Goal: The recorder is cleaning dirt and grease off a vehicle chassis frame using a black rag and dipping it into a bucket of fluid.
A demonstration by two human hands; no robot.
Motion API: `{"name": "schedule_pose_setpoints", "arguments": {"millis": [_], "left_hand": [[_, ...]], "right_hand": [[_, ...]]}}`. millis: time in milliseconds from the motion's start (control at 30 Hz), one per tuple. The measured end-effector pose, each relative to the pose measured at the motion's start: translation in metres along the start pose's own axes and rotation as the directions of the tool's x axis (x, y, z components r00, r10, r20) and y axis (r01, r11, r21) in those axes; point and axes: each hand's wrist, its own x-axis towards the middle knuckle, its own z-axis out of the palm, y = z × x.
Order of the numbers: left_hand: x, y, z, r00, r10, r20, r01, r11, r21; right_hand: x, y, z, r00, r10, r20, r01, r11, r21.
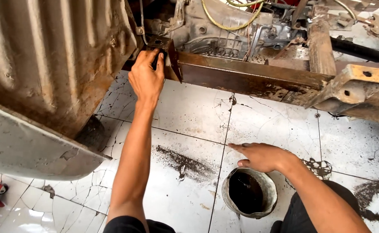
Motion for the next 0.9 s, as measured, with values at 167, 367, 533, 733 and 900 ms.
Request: {"name": "schedule_pose_setpoints", "arguments": {"millis": [167,367,533,733,900], "left_hand": [[0.006,-0.021,-0.011,0.986,0.115,0.120,-0.098,0.985,-0.139],[0.001,-0.006,-0.011,0.932,0.125,0.340,-0.038,0.967,-0.252],[-0.012,0.004,-0.016,0.933,0.094,0.346,-0.092,0.996,-0.021],[-0.011,-0.005,-0.015,0.904,0.146,0.401,-0.141,0.989,-0.042],[0.003,0.010,-0.015,0.836,-0.066,0.545,-0.015,0.989,0.144]], "right_hand": [[0.014,0.021,0.008,0.998,-0.008,-0.063,0.006,0.999,-0.032],[0.020,0.020,0.010,0.999,-0.017,-0.046,0.015,0.999,-0.032],[0.030,0.014,0.011,1.000,-0.022,-0.006,0.021,0.998,-0.062],[0.034,0.020,0.006,0.999,-0.037,-0.034,0.035,0.999,-0.040],[0.037,0.010,0.009,1.000,-0.005,-0.021,0.004,0.998,-0.064]]}}
